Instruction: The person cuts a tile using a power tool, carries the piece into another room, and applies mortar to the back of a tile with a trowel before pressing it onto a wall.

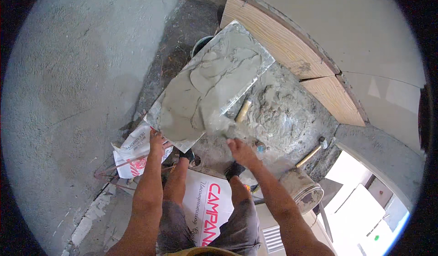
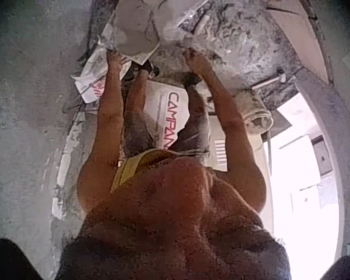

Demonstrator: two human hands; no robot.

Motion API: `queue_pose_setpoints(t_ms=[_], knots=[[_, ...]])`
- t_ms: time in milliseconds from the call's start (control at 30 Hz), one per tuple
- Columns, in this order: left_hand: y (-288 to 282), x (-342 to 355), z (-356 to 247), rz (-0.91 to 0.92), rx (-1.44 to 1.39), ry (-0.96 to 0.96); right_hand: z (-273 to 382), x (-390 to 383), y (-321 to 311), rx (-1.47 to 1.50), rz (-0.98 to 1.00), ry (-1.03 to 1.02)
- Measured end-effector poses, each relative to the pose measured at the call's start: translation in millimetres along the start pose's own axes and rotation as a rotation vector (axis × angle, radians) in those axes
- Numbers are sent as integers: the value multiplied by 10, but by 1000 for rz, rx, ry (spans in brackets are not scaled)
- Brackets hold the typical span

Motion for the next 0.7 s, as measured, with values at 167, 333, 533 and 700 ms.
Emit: queue_pose_setpoints(t_ms=[167, 333, 533, 700], knots=[[-166, 121, -146, -80, 178, 16, 150, -109, 30, -327, 78, -104], [23, -34, -121, -134, 227, -24, 352, -60, -1140, -703, 11, -96], [-17, 34, -134, -118, 258, 45, 148, 15, -2757, -727, -339, 41], [70, -69, -80, -182, 297, 69, -1427, -521, -2458, -265, -678, 170]])
Point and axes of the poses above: each hand's wrist, its own x-axis towards the middle knuckle, its own y-axis out of the palm, z = x × y, the point moved 10 cm from there along x, towards the middle knuckle, and after that the axes turned 10 degrees about -y, right-handed, at the moved point
